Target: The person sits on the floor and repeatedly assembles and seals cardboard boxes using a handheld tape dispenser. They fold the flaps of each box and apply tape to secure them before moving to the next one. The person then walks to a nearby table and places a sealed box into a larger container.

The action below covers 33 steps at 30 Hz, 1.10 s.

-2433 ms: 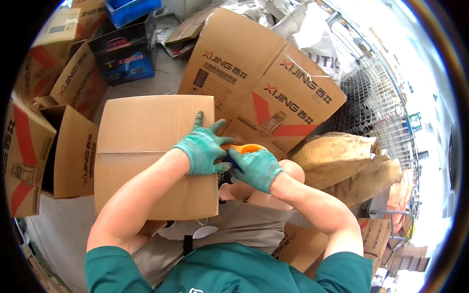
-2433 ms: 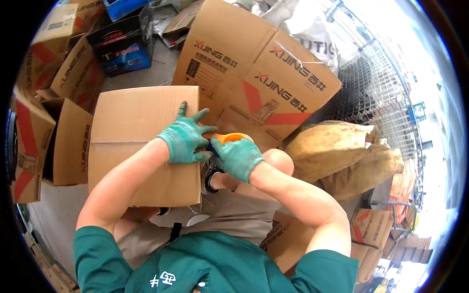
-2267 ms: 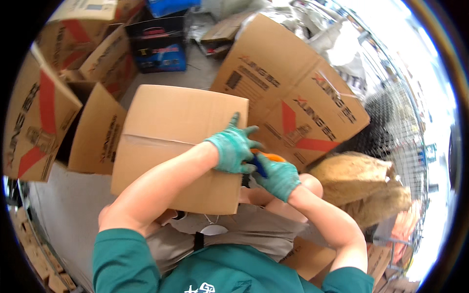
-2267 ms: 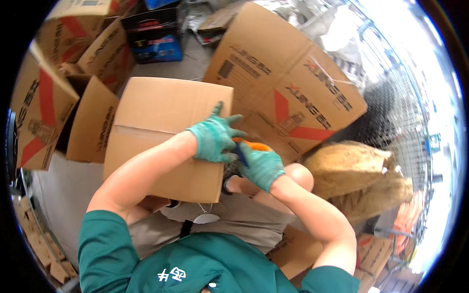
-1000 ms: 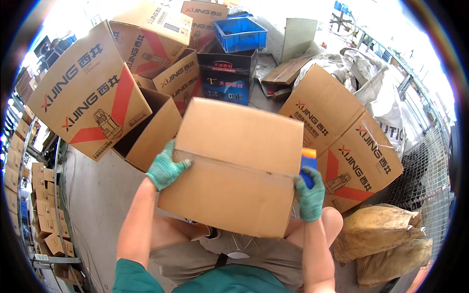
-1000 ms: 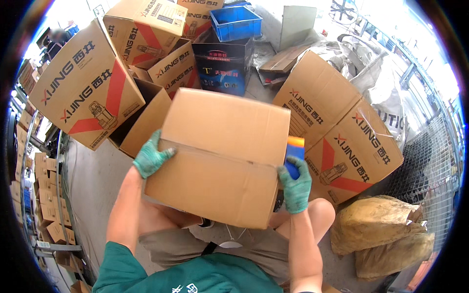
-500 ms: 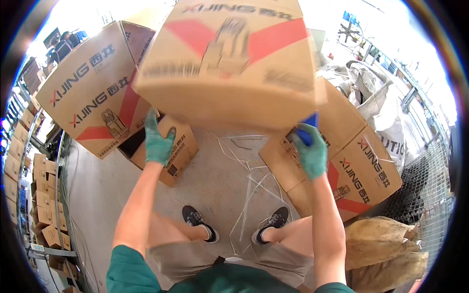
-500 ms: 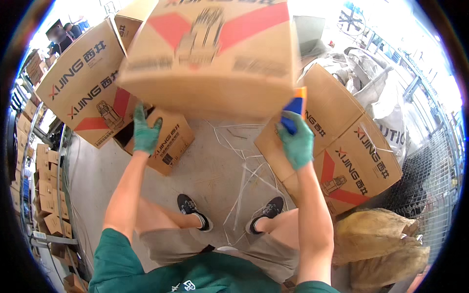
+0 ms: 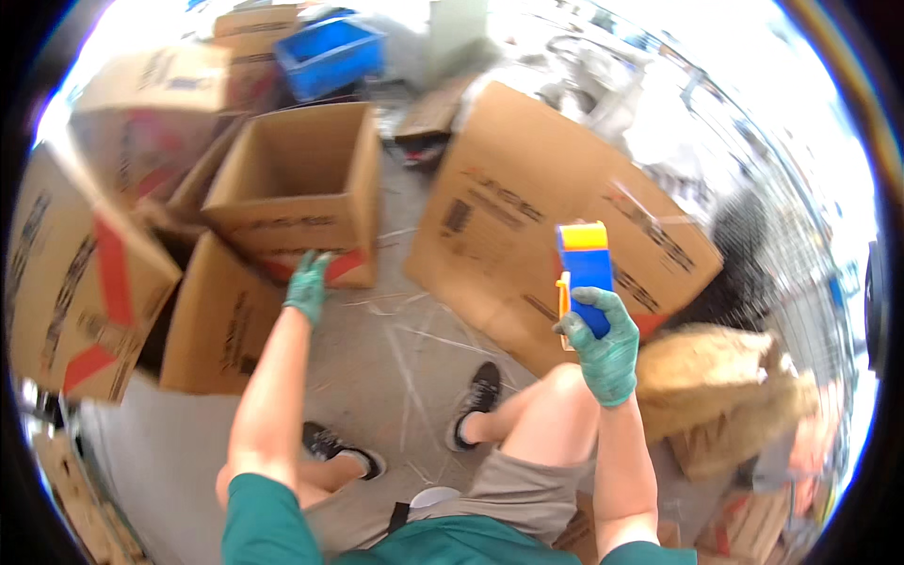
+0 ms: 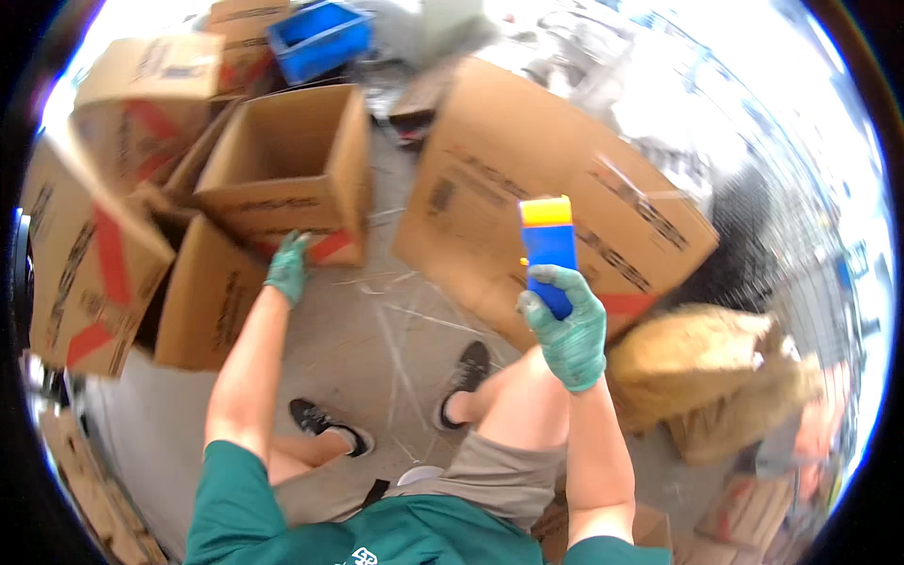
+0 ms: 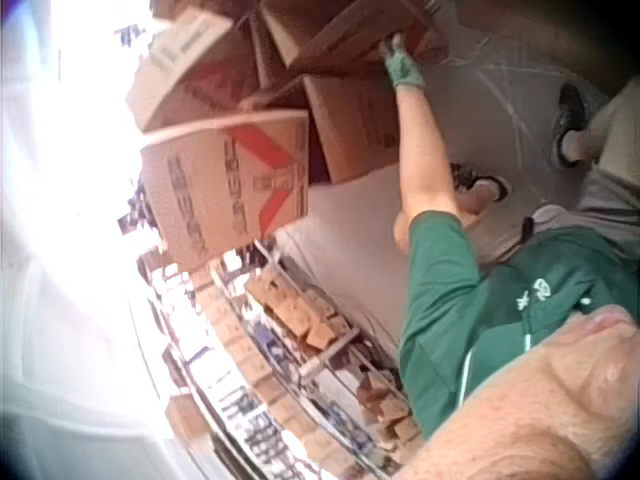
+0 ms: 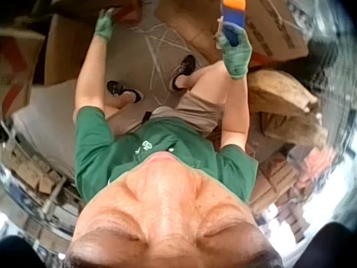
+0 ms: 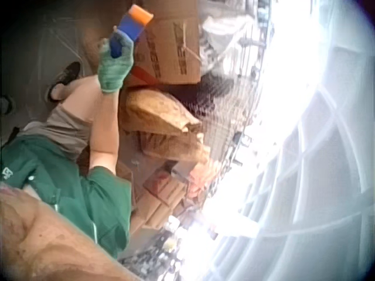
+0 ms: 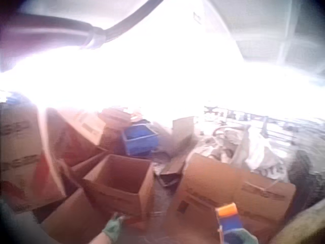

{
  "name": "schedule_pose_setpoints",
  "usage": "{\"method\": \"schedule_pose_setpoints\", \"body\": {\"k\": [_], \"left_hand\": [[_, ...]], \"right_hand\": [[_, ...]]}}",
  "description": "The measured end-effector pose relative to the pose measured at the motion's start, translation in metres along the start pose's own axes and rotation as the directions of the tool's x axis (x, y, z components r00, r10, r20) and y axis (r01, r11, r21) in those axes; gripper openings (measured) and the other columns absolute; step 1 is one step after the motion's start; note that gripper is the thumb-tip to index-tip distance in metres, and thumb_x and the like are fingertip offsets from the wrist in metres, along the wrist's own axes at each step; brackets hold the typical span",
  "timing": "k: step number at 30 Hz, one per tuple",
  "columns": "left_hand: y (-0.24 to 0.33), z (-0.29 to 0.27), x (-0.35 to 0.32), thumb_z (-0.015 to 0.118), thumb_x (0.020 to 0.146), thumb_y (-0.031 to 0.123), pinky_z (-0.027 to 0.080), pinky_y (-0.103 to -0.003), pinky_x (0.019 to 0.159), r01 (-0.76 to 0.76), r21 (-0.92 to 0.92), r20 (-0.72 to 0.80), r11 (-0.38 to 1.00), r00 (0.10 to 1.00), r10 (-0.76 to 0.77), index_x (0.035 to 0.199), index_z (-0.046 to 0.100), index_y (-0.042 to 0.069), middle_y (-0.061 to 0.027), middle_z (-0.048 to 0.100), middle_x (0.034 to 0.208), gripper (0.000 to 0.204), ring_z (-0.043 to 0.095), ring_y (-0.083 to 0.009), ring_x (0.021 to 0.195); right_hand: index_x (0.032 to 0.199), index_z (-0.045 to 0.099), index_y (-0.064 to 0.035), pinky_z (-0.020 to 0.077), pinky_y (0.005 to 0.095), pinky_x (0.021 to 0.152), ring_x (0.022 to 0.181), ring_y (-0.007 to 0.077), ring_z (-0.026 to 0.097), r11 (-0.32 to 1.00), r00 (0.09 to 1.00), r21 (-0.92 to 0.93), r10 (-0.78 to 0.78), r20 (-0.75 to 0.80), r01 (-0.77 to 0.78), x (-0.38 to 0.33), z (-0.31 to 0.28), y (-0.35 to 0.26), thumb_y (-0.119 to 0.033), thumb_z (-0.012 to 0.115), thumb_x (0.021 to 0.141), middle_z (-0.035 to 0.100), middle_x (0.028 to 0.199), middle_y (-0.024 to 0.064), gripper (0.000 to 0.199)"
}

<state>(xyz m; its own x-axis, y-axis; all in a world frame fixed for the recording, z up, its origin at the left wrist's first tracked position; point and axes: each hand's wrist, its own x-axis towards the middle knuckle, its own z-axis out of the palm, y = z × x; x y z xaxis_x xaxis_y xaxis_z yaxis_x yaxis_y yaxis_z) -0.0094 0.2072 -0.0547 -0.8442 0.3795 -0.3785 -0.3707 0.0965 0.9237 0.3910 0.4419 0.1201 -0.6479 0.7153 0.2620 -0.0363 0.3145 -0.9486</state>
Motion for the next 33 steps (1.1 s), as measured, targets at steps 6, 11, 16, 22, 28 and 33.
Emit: {"method": "schedule_pose_setpoints", "body": {"k": [6, 11, 16, 22, 28, 33], "left_hand": [[-0.026, 0.052, -0.006, 0.066, 0.102, 0.032, 0.053, -0.034, 0.087, 0.031, 0.395, 0.284, 0.918, 0.946, -0.154, 0.136, 0.065, 0.009, -0.0023, 0.070, 0.128, 0.040, 0.063, -0.0168, 0.111], [-0.043, 0.088, -0.018, 0.063, 0.105, 0.023, 0.050, -0.036, 0.099, -0.229, 0.597, 0.564, 0.769, 0.801, -0.199, 0.143, 0.058, 0.004, -0.0076, 0.065, 0.138, 0.042, 0.060, -0.0184, 0.122], [-0.021, 0.147, -0.054, 0.067, 0.102, 0.023, 0.044, -0.038, 0.112, -0.351, 0.535, 0.675, 0.769, 0.725, -0.139, 0.150, 0.052, 0.005, -0.0191, 0.059, 0.147, 0.053, 0.058, -0.0282, 0.132], [0.015, 0.173, -0.078, 0.068, 0.102, 0.020, 0.043, -0.037, 0.112, -0.430, 0.562, 0.693, 0.706, 0.712, -0.117, 0.147, 0.055, 0.007, -0.0107, 0.061, 0.146, 0.049, 0.056, -0.0235, 0.131], [0.034, 0.217, -0.074, 0.073, 0.097, 0.022, 0.045, -0.043, 0.113, -0.646, 0.524, 0.764, 0.555, 0.645, 0.029, 0.143, 0.057, 0.006, -0.0191, 0.056, 0.147, 0.051, 0.055, -0.0355, 0.135], [0.105, 0.281, -0.085, 0.077, 0.090, 0.025, 0.039, -0.054, 0.117, -0.937, 0.349, 0.741, 0.027, 0.293, 0.604, 0.141, 0.057, 0.012, -0.0162, 0.051, 0.152, 0.057, 0.042, -0.0442, 0.145]], "right_hand": [[0.118, 0.073, -0.0093, 0.0510, 0.0242, 0.061, 0.078, 0.0074, 0.064, 0.948, 0.966, -0.317, -0.048, -0.255, -0.036, 0.022, -0.116, 0.013, -0.014, 0.067, 0.103, 0.069, 0.097, 0.0004, 0.017], [0.123, 0.074, -0.0222, 0.0555, 0.0477, 0.089, 0.100, 0.0389, 0.068, 0.217, 0.912, -0.974, -0.408, -0.035, 0.059, 0.138, -0.214, 0.024, -0.009, 0.059, 0.097, 0.067, 0.108, 0.0204, 0.033], [0.110, 0.079, -0.0205, 0.0535, 0.0496, 0.096, 0.112, 0.0380, 0.066, -0.266, 0.981, -0.963, -0.194, 0.017, -0.036, 0.234, -0.214, 0.038, -0.014, 0.062, 0.093, 0.064, 0.119, 0.0220, 0.025], [0.108, 0.078, -0.0185, 0.0527, 0.0517, 0.095, 0.114, 0.0351, 0.066, -0.197, 0.979, -0.963, -0.121, -0.164, -0.186, 0.258, -0.193, 0.090, -0.018, 0.061, 0.096, 0.062, 0.123, 0.0205, 0.021], [0.114, 0.076, -0.0144, 0.0535, 0.0483, 0.096, 0.110, 0.0385, 0.068, 0.473, 0.889, -0.774, 0.045, -0.456, -0.421, 0.263, -0.241, 0.100, -0.009, 0.064, 0.091, 0.062, 0.121, 0.0228, 0.026], [0.118, 0.079, -0.0190, 0.0542, 0.0473, 0.096, 0.105, 0.0367, 0.069, 0.101, 0.994, -0.995, -0.109, -0.017, -0.006, 0.172, -0.177, 0.015, -0.001, 0.065, 0.087, 0.063, 0.117, 0.0213, 0.038]]}}
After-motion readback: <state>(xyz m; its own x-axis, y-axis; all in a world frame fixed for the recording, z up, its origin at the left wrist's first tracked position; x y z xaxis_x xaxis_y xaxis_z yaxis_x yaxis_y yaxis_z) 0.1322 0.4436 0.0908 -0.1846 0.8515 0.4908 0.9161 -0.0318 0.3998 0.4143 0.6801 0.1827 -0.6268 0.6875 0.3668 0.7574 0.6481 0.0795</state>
